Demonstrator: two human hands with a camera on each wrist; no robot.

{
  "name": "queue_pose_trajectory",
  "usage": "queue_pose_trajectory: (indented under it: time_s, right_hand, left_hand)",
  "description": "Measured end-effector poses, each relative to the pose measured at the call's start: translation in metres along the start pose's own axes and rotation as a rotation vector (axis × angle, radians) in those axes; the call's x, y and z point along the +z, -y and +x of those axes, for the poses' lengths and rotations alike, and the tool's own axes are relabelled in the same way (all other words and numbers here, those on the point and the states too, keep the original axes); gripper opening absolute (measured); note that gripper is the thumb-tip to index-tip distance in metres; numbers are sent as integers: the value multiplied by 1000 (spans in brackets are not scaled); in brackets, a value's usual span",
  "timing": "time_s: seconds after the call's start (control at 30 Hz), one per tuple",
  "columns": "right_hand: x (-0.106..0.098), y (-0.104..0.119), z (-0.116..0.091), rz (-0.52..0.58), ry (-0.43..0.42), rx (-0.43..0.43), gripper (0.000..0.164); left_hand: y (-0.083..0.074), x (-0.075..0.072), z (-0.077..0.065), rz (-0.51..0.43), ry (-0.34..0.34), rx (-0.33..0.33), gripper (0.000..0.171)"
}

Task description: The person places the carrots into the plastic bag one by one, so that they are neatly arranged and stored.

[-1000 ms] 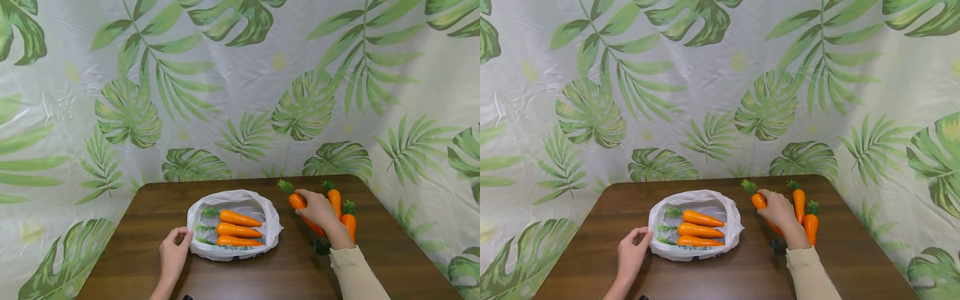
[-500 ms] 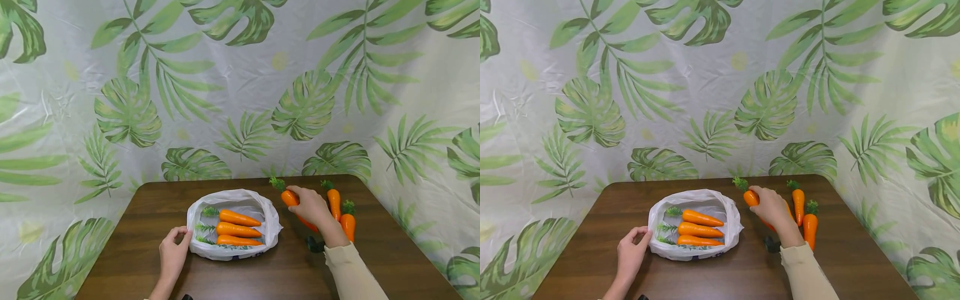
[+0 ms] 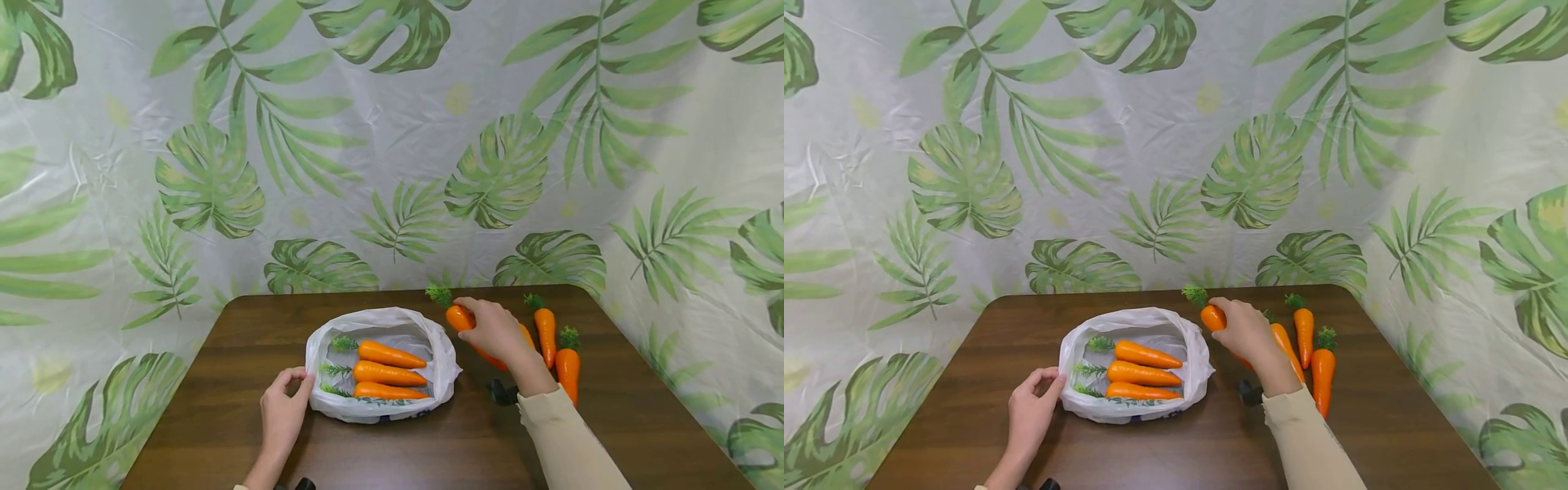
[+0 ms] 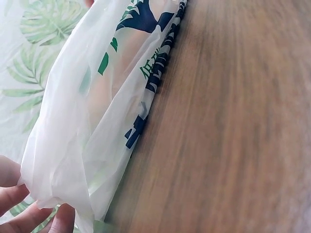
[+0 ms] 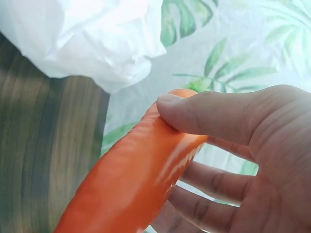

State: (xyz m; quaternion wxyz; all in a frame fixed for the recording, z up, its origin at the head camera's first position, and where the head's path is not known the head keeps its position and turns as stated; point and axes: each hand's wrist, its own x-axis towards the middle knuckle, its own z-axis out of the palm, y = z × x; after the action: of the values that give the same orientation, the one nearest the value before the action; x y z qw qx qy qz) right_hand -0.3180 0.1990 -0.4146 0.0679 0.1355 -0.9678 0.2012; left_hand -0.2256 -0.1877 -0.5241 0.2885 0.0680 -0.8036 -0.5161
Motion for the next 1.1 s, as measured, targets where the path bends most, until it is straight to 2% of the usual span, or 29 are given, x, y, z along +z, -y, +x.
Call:
queue_pose_trajectory:
  time_s: [0.57,1.1]
  right_hand:
    - [1,32,13,-26,6,-73,61]
    - [5,73,23,-58,30,-156,60]
  left_hand:
    - [0,-1,0,-15,8,-10,8]
    - [1,-1,1,-2,-3,17,7]
